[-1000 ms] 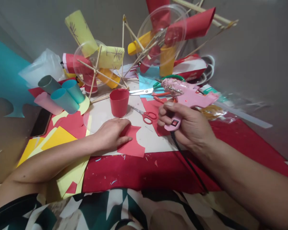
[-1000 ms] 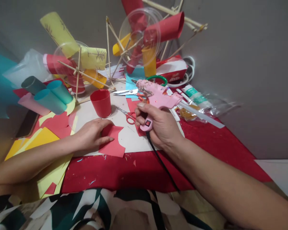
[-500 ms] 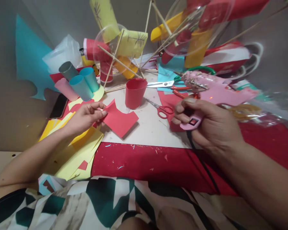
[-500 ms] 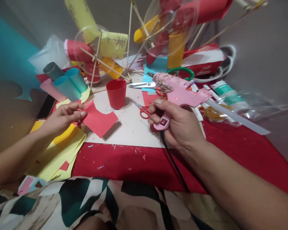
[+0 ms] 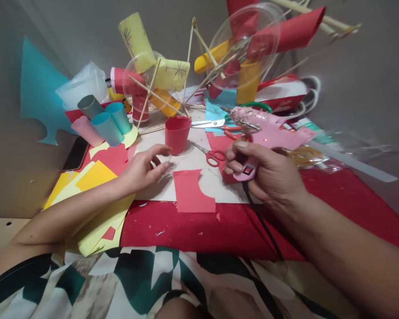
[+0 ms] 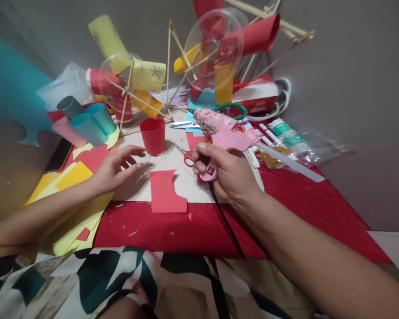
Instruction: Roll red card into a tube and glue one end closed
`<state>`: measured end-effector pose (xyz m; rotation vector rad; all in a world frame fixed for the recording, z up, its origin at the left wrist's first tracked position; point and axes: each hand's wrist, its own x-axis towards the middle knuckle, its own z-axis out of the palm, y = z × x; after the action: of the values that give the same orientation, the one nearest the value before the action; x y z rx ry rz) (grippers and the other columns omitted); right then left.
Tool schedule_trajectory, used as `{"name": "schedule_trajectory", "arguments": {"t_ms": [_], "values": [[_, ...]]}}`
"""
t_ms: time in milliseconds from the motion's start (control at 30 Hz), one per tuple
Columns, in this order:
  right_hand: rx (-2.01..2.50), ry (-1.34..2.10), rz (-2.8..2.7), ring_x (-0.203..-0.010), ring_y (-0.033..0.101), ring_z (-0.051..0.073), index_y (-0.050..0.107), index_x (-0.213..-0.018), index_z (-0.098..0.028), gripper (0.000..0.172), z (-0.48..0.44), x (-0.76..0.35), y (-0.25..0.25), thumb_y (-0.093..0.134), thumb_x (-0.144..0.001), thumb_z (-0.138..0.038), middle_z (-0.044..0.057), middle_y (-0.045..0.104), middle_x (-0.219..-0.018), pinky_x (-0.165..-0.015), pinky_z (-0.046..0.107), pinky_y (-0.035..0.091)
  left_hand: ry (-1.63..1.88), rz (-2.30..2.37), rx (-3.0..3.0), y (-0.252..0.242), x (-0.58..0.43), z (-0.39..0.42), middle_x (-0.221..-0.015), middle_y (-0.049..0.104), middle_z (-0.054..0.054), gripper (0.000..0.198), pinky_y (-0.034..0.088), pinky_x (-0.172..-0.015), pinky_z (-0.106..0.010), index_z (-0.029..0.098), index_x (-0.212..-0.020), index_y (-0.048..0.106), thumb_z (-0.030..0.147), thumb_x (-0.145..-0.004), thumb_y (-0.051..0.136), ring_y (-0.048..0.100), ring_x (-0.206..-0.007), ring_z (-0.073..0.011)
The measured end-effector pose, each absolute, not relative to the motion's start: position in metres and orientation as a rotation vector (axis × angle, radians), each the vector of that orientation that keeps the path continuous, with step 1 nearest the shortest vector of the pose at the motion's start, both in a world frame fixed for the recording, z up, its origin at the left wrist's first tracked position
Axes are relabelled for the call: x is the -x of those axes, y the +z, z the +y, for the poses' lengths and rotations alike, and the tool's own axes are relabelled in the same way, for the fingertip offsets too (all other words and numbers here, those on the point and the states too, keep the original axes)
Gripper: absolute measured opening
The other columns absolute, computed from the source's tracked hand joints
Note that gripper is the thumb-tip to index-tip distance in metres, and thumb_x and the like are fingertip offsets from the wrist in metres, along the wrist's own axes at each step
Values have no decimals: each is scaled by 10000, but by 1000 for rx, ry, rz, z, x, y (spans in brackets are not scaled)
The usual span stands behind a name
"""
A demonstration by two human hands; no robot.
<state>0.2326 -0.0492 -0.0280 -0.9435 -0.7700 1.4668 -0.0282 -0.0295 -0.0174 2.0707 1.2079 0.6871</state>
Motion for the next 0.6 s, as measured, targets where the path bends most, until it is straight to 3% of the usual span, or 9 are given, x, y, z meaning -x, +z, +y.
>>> {"name": "schedule_trajectory", "arguments": {"t_ms": [67, 133, 233, 333, 433, 533, 600], "values": [[931, 1471, -780, -472, 452, 49, 621, -618, -190, 298, -50, -233, -27, 877, -616, -343, -18, 595, -653, -461, 234, 438, 900, 1278, -2399, -12, 29, -19, -1235, 704, -128, 341, 542, -734, -307, 176, -1202, 618, 360, -916, 595, 674, -862, -169], [915, 1470, -784, -475, 465, 50, 619, -634, -189, 302, -50, -232, -26, 880, -606, -336, -20, 596, -658, -455, 228, 436, 1003, 1248, -2679, -5, 30, -5, -1273, 698, -135, 360, 531, -911, -381, 172, -1237, 619, 350, -924, 595, 672, -1042, -223], [899, 1470, -788, -475, 466, 52, 619, -633, -197, 316, -50, -230, -25, 894, -581, -345, -26, 601, -647, -438, 214, 425, 850, 1105, -2995, 2, 24, 17, -1359, 655, -151, 442, 385, -1140, -492, 150, -1281, 609, 343, -886, 648, 540, -1334, -309], [913, 1446, -776, -475, 474, 53, 621, -623, -193, 339, -48, -229, -26, 908, -552, -358, -25, 606, -635, -418, 199, 407, 603, 1062, -3022, 3, 12, 36, -1351, 663, -146, 306, 297, -1186, -561, 162, -1111, 687, 287, -832, 693, 430, -1435, -359], [912, 1408, -769, -467, 471, 49, 607, -644, -194, 355, -47, -230, -25, 904, -552, -367, -32, 600, -624, -415, 192, 403, 657, 1040, -2808, 6, 5, 43, -1210, 733, -116, 62, 307, -1174, -560, 178, -806, 687, 239, -815, 685, 474, -1398, -348], [902, 1386, -779, -454, 468, 51, 587, -668, -200, 363, -47, -231, -23, 894, -569, -367, -40, 595, -612, -424, 203, 421, 995, 1054, -2280, 17, 8, 36, -1027, 765, -76, 172, 432, -1086, -463, 186, -729, 673, 328, -798, 740, 601, -1236, -293], [898, 1372, -786, -450, 472, 56, 582, -681, -202, 354, -48, -231, -23, 885, -585, -357, -43, 595, -607, -428, 210, 421, 1126, 1033, -1806, 26, 13, 26, -887, 741, -37, 230, 511, -942, -378, 190, -741, 695, 392, -749, 806, 671, -979, -222]]}}
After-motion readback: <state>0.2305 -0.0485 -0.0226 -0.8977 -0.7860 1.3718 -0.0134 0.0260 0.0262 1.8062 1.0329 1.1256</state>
